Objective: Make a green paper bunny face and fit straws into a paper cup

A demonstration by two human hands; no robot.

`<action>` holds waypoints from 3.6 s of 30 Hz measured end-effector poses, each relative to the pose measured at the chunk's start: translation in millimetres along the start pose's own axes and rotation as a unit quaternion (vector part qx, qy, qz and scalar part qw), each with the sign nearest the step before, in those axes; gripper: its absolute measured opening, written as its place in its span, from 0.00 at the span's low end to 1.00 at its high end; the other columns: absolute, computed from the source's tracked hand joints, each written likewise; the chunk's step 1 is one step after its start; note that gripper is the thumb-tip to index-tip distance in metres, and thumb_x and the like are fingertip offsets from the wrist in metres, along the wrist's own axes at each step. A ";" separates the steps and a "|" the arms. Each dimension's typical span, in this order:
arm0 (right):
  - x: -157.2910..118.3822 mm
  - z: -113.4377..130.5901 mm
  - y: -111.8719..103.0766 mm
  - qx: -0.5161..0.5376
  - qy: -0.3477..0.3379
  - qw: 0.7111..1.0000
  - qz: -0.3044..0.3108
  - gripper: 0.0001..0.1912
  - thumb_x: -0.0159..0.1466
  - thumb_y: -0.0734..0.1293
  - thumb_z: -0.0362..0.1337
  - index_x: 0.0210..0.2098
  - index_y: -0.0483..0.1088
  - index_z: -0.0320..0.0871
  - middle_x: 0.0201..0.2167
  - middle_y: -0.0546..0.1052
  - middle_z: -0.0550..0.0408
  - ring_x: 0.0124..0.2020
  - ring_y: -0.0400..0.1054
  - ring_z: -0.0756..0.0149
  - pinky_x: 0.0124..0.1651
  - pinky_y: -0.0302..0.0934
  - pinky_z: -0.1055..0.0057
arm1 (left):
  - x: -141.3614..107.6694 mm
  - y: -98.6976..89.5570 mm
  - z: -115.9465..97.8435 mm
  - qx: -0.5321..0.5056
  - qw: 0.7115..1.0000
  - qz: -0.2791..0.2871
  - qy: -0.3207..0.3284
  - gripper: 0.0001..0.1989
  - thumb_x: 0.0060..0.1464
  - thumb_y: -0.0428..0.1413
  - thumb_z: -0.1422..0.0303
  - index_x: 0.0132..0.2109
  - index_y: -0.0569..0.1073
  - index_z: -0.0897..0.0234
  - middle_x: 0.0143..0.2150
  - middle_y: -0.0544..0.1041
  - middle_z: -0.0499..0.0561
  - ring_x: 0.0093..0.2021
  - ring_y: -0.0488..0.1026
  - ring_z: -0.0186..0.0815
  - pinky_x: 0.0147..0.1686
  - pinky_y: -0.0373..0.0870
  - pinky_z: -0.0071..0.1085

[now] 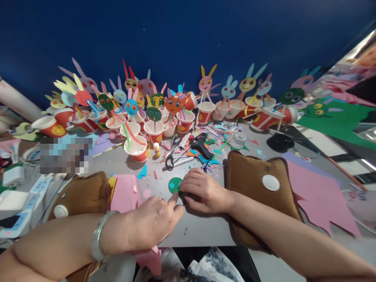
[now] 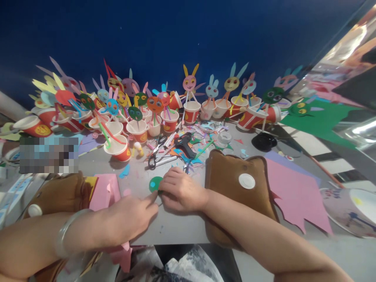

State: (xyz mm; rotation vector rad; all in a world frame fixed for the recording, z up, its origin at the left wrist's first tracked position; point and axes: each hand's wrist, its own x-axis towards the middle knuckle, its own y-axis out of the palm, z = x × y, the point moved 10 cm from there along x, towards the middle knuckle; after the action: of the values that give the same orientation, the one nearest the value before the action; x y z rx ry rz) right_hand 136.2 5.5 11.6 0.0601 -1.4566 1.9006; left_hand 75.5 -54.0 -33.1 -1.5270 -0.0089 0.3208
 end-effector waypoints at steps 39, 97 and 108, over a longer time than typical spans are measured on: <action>-2.8 -2.1 4.7 -0.055 -0.007 0.998 0.038 0.09 0.66 0.62 0.32 0.44 0.71 0.42 0.34 0.78 0.48 0.41 0.73 0.60 0.44 0.65 0.61 | -0.4 10.5 23.8 -0.053 0.990 0.078 -0.104 0.30 0.47 0.67 0.58 0.51 0.66 0.69 0.57 0.69 0.69 0.34 0.75 0.39 0.25 0.74 0.34; -39.6 -119.0 -108.2 -0.373 0.390 0.817 0.203 0.11 0.66 0.64 0.36 0.43 0.78 0.43 0.32 0.81 0.45 0.28 0.69 0.62 0.30 0.47 0.67 | -10.3 -34.8 15.6 -0.107 0.988 0.065 -0.091 0.13 0.53 0.53 0.80 0.47 0.71 0.75 0.40 0.78 0.61 0.34 0.76 0.41 0.28 0.71 0.33; 51.8 -152.0 -36.1 -0.383 0.276 0.831 0.293 0.18 0.71 0.57 0.39 0.45 0.77 0.40 0.39 0.81 0.40 0.38 0.76 0.55 0.35 0.58 0.68 | -7.0 -31.6 17.3 -0.099 0.991 0.037 -0.082 0.10 0.56 0.50 0.79 0.45 0.71 0.74 0.38 0.76 0.61 0.33 0.75 0.41 0.25 0.70 0.34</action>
State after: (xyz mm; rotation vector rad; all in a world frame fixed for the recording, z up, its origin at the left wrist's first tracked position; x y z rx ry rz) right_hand 176.1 165.2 10.0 -1.3336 -1.7944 1.3903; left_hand 71.6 -38.9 0.1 -1.6962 -0.1172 0.5154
